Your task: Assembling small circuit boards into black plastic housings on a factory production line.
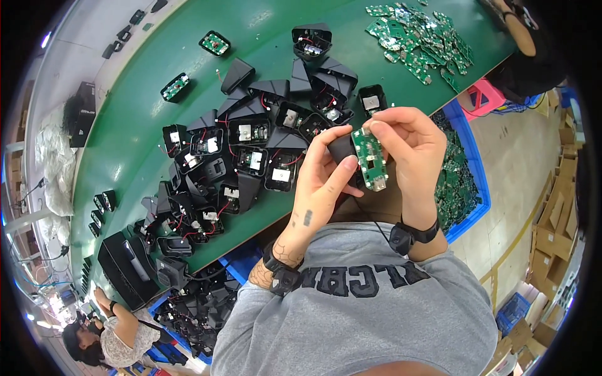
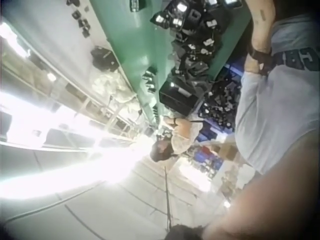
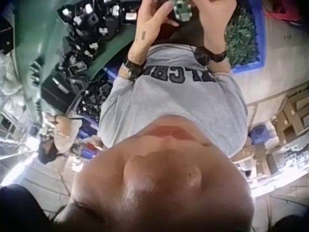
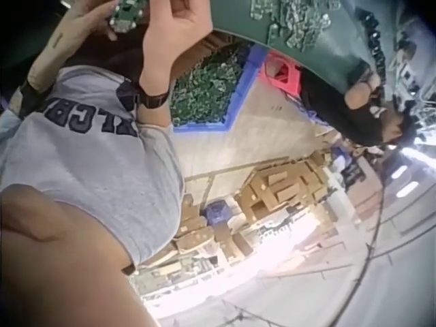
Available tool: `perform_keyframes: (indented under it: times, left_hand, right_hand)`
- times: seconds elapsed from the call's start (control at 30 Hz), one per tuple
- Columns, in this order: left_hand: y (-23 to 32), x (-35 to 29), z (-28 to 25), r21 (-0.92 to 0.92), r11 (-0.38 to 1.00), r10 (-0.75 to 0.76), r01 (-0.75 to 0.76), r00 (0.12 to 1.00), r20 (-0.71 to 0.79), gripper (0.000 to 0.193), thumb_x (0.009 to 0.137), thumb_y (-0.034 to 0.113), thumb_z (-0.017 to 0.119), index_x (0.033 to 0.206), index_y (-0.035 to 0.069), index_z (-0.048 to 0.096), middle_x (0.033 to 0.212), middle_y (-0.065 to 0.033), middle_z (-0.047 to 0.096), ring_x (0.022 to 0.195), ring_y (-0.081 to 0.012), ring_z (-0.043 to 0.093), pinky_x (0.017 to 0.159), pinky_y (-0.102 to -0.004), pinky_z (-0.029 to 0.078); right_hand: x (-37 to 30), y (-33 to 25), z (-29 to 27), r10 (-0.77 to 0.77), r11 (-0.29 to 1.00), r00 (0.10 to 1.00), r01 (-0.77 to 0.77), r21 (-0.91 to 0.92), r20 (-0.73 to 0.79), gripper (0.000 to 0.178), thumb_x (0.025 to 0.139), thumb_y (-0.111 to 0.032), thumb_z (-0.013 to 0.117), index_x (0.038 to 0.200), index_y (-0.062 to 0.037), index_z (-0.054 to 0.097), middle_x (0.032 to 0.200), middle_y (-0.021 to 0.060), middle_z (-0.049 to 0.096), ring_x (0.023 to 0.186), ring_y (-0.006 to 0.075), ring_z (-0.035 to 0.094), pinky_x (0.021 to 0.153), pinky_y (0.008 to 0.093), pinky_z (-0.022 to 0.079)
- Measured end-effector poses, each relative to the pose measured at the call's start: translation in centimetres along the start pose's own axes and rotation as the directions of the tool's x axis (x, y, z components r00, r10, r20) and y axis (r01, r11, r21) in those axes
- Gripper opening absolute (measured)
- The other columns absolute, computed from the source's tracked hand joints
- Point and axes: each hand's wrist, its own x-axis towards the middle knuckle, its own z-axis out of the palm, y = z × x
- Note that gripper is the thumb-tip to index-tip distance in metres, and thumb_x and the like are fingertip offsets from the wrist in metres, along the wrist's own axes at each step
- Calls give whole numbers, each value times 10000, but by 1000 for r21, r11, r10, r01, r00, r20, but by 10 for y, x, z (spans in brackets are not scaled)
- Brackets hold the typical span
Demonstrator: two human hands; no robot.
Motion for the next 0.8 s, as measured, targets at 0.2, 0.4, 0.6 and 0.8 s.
perform_keyframes:
  times: [0.2,0.4,0.6,0.8]
  left_hand:
    - [-3,-2,-4,29,999,14,-14,1000,-2,442,938,94,554,1353,95,403,1166,-86,521,1047,-152,578,661,-267,595]
    - [4,-6,-5,-11,1000,-9,9,1000,1,447,950,111,534,1372,91,390,1162,-93,522,1026,-157,581,687,-297,601]
    - [5,-4,-2,-149,989,-10,17,999,49,565,956,122,518,1469,117,281,1172,-97,522,1045,-163,564,764,-345,594]
    - [5,-7,3,-127,991,-7,27,988,153,790,859,-85,539,1510,134,149,1352,-121,393,1116,-187,517,826,-357,584]
  right_hand:
    - [-3,7,4,2,1000,999,-2,1,51,113,847,10,669,959,12,658,823,71,700,670,83,649,520,171,462]
    - [-5,10,-6,-89,971,984,120,-206,154,118,842,53,655,958,33,659,894,69,670,748,106,661,580,177,495]
    - [-5,19,-5,-375,809,906,424,-409,197,163,788,98,670,932,20,664,929,87,660,791,153,651,654,221,514]
    - [0,13,-1,-638,418,686,691,-590,350,247,680,71,722,910,-4,671,972,92,645,931,231,610,801,326,489]
